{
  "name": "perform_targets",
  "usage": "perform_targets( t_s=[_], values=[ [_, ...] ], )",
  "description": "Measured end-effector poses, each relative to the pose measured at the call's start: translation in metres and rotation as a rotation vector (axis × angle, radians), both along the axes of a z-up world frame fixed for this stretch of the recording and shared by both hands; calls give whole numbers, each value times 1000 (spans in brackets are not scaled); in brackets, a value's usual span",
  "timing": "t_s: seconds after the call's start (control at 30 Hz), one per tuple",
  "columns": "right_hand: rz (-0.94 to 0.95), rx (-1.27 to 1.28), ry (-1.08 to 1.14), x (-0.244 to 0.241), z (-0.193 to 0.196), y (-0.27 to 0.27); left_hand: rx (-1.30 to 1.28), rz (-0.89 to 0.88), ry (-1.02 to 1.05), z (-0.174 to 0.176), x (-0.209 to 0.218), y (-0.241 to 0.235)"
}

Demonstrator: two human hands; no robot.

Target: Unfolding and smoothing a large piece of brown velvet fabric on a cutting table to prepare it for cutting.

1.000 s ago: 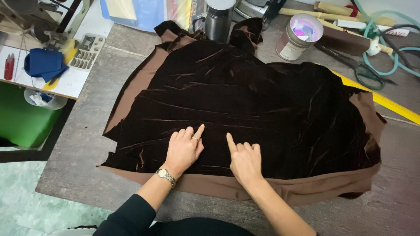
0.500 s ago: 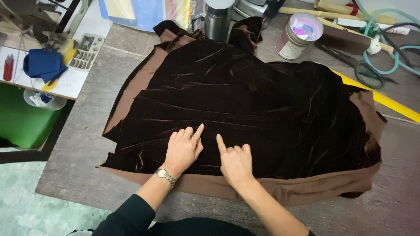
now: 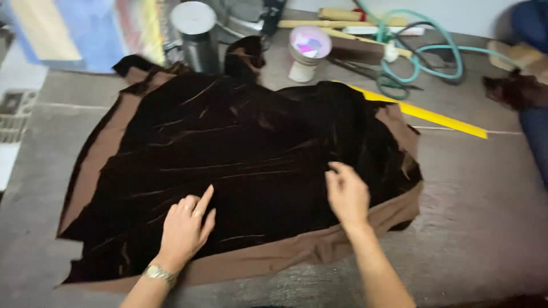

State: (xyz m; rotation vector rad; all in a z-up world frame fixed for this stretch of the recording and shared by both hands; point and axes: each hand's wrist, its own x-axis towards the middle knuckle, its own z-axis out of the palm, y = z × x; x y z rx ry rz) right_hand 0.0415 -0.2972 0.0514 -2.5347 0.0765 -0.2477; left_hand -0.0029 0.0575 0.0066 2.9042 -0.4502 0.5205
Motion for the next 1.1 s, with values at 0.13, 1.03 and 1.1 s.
perform_targets(
  t_s=[0.13,1.03,1.1],
  values=[
    [-449,0,-95,-8,-17,-101,-258,-539,295,17,-17,-12],
    [-538,435,68,-9,-29,-109,-119,223,-47,21,39,77],
    [-500,474,-12,-1,-27,-103,-201,26,57,24,47,32]
  ],
)
